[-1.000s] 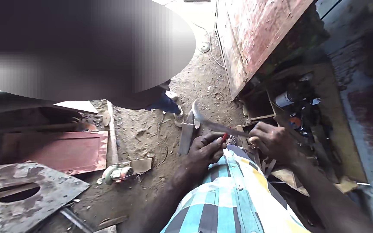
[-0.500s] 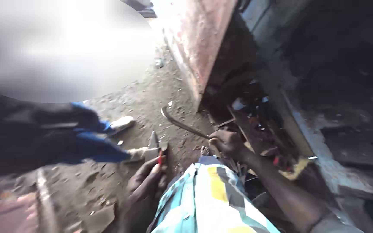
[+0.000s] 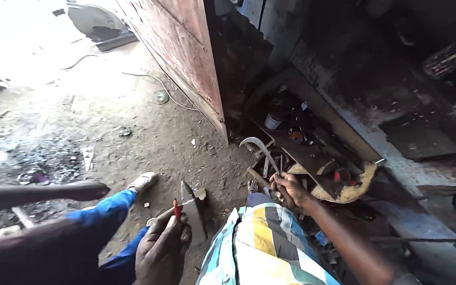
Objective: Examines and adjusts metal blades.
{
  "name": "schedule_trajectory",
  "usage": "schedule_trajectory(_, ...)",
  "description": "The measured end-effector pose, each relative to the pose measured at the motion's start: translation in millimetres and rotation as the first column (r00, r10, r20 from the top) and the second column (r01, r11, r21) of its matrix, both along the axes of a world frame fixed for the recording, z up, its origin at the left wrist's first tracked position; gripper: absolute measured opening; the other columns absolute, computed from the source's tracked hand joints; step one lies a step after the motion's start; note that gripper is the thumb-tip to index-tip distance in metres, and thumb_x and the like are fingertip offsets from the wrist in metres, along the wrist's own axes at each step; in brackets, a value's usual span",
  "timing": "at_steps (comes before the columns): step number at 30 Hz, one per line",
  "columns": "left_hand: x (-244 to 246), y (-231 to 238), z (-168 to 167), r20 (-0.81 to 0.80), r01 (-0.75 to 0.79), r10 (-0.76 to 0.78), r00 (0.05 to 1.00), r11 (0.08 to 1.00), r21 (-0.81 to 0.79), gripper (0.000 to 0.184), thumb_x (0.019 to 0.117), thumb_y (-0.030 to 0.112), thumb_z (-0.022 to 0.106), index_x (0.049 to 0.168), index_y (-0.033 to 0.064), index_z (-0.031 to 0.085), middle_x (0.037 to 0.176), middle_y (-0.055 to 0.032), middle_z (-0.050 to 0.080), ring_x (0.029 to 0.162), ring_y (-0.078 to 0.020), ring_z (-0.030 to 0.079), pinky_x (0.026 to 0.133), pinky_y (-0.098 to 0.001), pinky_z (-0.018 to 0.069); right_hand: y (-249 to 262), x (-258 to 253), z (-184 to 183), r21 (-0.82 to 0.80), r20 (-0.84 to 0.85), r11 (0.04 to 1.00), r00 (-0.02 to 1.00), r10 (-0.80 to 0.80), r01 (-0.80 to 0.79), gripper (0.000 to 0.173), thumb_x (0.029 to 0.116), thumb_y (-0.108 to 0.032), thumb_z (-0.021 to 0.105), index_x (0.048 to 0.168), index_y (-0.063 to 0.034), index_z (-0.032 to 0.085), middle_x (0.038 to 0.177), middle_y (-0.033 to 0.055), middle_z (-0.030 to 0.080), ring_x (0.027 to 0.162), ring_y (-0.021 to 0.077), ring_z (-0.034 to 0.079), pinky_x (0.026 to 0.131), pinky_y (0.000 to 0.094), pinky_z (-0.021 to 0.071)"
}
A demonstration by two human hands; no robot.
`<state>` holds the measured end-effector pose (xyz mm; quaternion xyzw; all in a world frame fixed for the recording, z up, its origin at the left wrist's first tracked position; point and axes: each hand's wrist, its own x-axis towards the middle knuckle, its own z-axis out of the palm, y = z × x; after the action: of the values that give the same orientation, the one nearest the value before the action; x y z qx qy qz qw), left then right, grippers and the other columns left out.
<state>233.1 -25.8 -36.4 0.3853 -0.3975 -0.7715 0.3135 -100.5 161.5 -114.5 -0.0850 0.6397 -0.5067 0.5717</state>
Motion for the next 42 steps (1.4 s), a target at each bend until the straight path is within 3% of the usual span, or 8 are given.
schedule_trajectory(5,-12.2,-5.5,2.9,-0.001,0.022,-0.022,1.0,1.0,-0.011,0.029,0.1059,0.015,0.049,0.129,0.0029,0.06,0.091,-0.0111,0.064,0.056,-0.012,0.055,0.045,-0.0247,0.0486,9.2,-9.0,-2.1,-0.029,0.091,0.992,0.989,-0.12,0.123,0.038,0.1096,-0.038,0.041,0.124,-0.0086,0.062,0.085,0.0127,0.067,0.056,0.017,0.058,0.049,0.0315,0.0505)
schedule_trajectory(12,-17.4,-18.6,-4.0,0.026,0.12,-0.119,0.993,0.992,-0.042,0.042,0.1107,0.02,0.038,0.153,0.0142,0.042,0.085,-0.0019,0.06,0.053,-0.01,0.051,0.044,-0.0257,0.0475,12.4,-21.5,-8.1,0.057,0.08,0.976,0.973,-0.215,0.211,0.038,0.11,-0.038,0.043,0.126,-0.0093,0.061,0.084,0.0123,0.066,0.055,0.0163,0.057,0.05,0.0302,0.0505)
schedule_trajectory(16,-7.8,-26.9,-26.6,0.022,0.133,-0.131,0.991,0.983,-0.125,0.056,0.1078,0.019,0.045,0.16,0.0138,0.028,0.088,-0.0086,0.058,0.056,-0.0171,0.054,0.047,-0.0346,0.0522,16.1,-31.6,-26.8,0.219,0.032,0.934,0.955,-0.295,0.282,0.042,0.1081,-0.046,0.047,0.129,-0.0122,0.061,0.081,0.0085,0.061,0.056,0.0164,0.056,0.05,0.0308,0.0505)
schedule_trajectory(23,-33.4,-21.1,2.4,0.057,0.109,-0.102,0.993,0.984,-0.141,0.051,0.1062,0.014,0.046,0.156,0.0078,0.034,0.09,-0.0072,0.059,0.059,-0.015,0.056,0.049,-0.0294,0.0507,33.0,-52.8,-49.6,0.194,0.129,0.884,0.883,-0.452,0.425,0.042,0.1114,-0.041,0.037,0.128,-0.0097,0.061,0.082,0.0083,0.063,0.057,0.0158,0.057,0.05,0.0298,0.049)
schedule_trajectory(30,-39.8,-17.0,-14.7,0.115,0.081,-0.063,0.991,0.984,-0.158,0.047,0.1066,0.017,0.048,0.152,0.0093,0.04,0.094,-0.0067,0.061,0.059,-0.0121,0.056,0.048,-0.0281,0.0499,36.0,-75.6,-50.4,0.046,0.153,0.894,0.881,-0.448,0.446,0.04,0.1118,-0.036,0.036,0.139,-0.013,0.055,0.092,0.0124,0.066,0.062,0.0179,0.059,0.054,0.0315,0.0515)
schedule_trajectory(33,-63.4,-8.5,14.4,0.153,0.085,-0.069,0.986,0.991,-0.099,0.043,0.1077,0.013,0.041,0.151,0.0149,0.041,0.09,-0.0062,0.059,0.055,-0.0131,0.054,0.044,-0.0271,0.0485,34.6,-84.5,-48.7,-0.022,0.148,0.894,0.886,-0.44,0.448,0.039,0.1116,-0.033,0.037,0.143,-0.0131,0.052,0.095,0.0151,0.067,0.066,0.0206,0.062,0.058,0.0343,0.0544)
schedule_trajectory(38,-79.7,-1.4,19.6,0.183,0.063,-0.048,0.982,0.995,-0.077,0.042,0.1078,0.013,0.041,0.149,0.0149,0.044,0.094,-0.0067,0.06,0.054,-0.0124,0.054,0.042,-0.0256,0.0481,35.8,-98.4,-48.3,-0.133,0.177,0.919,0.921,-0.347,0.372,0.032,0.1062,-0.018,0.045,0.133,-0.0064,0.057,0.115,0.0196,0.069,0.083,0.0278,0.07,0.07,0.0424,0.0596)
schedule_trajectory(42,-92.2,2.8,17.1,0.181,0.054,-0.05,0.982,0.998,-0.016,0.038,0.1091,0.016,0.042,0.145,0.0088,0.05,0.092,-0.0089,0.063,0.058,-0.0123,0.056,0.046,-0.0242,0.049,27.6,-101.1,-27.7,-0.24,-0.023,0.952,0.98,-0.2,0.189,0.023,0.0981,-0.015,0.055,0.117,-0.0056,0.064,0.084,0.0108,0.062,0.059,0.0159,0.055,0.052,0.0307,0.0487)
